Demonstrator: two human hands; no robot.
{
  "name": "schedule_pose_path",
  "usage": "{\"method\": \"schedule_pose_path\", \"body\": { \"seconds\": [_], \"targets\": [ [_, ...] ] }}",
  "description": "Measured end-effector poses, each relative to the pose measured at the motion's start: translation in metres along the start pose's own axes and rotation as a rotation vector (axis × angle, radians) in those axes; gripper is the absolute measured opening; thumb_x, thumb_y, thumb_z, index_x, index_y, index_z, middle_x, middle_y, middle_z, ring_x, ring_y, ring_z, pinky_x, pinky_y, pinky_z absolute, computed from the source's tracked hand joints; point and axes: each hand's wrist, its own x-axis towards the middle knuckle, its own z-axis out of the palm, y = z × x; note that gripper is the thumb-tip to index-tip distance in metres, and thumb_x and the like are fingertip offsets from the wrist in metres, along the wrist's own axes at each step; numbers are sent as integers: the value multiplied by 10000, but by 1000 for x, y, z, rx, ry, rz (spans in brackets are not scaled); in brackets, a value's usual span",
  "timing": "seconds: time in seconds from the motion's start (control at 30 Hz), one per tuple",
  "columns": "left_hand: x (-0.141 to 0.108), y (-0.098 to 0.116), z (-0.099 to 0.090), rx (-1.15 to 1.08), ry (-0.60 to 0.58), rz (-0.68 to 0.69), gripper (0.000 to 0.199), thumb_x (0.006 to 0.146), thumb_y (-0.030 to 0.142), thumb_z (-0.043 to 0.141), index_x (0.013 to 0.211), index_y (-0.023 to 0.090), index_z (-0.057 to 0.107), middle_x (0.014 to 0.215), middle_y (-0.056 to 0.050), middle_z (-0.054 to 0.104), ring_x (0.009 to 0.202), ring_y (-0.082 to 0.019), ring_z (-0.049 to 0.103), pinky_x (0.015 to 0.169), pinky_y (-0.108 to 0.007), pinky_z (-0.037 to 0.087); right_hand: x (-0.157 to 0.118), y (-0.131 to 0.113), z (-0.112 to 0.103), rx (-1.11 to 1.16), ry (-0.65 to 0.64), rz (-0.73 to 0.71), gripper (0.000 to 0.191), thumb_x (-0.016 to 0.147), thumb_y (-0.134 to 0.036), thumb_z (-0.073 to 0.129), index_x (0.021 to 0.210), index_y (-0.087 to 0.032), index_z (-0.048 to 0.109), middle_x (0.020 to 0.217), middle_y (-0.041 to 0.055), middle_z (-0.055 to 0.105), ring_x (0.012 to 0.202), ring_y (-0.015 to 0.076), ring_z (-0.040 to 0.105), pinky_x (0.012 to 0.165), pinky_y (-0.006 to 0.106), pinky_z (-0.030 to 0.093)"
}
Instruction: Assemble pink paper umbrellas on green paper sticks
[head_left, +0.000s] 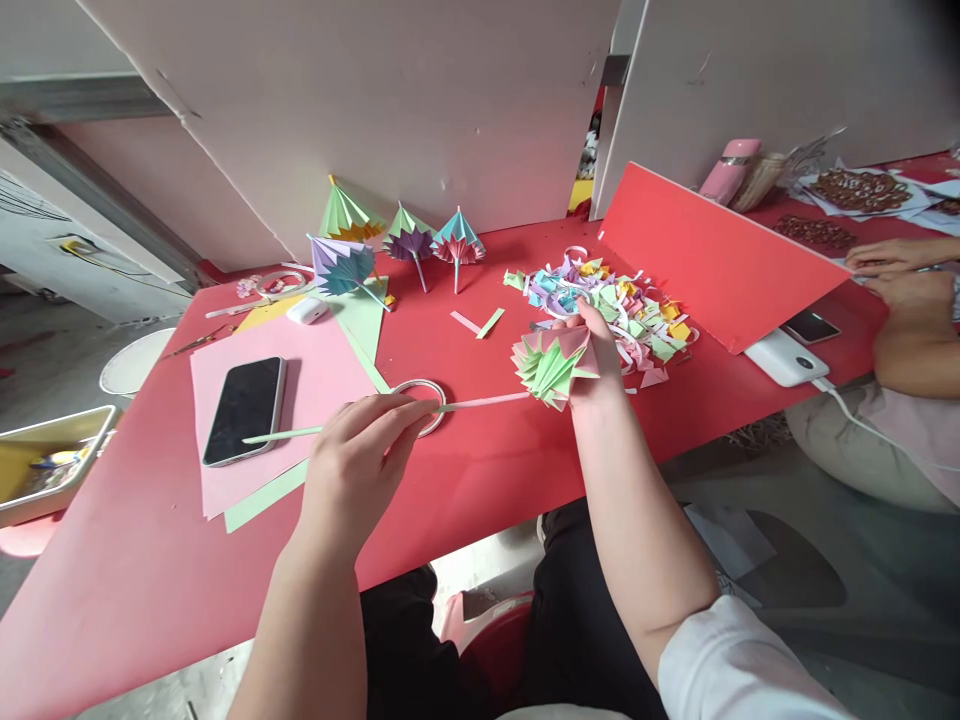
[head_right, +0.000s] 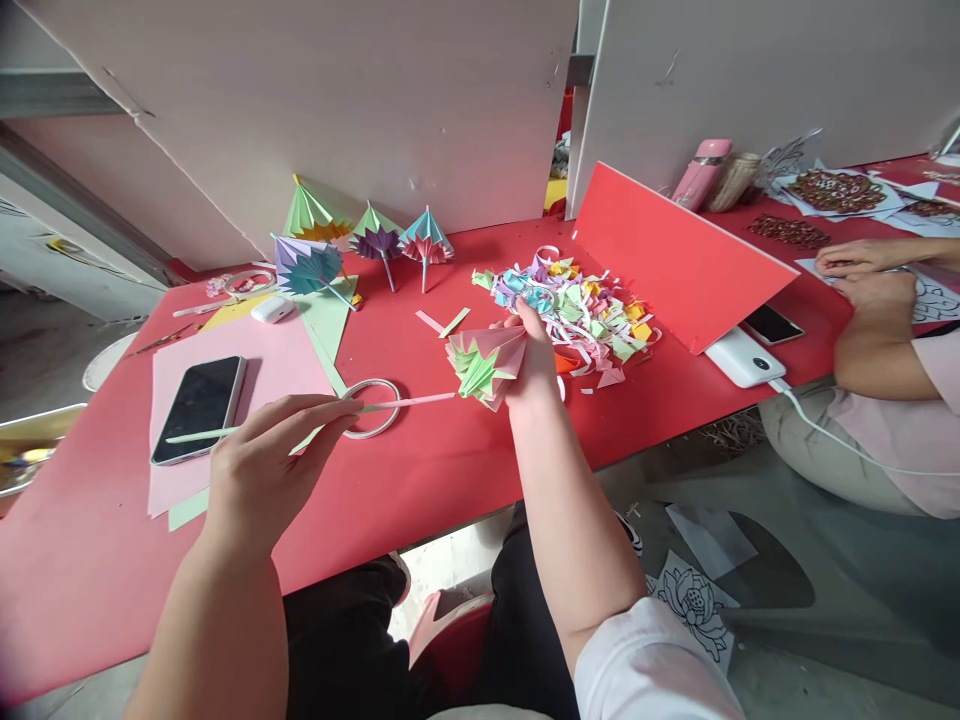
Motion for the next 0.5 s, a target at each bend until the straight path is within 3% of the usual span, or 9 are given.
{"method": "schedule_pose_path", "body": {
  "seconds": [0.27,0.5],
  "targets": [
    [0,2,2,1,12,8,213,801,88,577,961,221,623,877,-18,649,749,-136,580,630,-266,458,-1,0,1,1,27,63,384,695,-476,637,567,-208,394,524,-61,495,444,79,517,468,234,489],
    [1,3,4,1,-2,9,205,799,80,576,945,216,625,871,-13,648,749,-131,582,620,-249,454,-1,2,2,49,44,30,376,679,-422,672,559,-210,386,505,-70,459,474,78,528,490,218,494]
  ]
}}
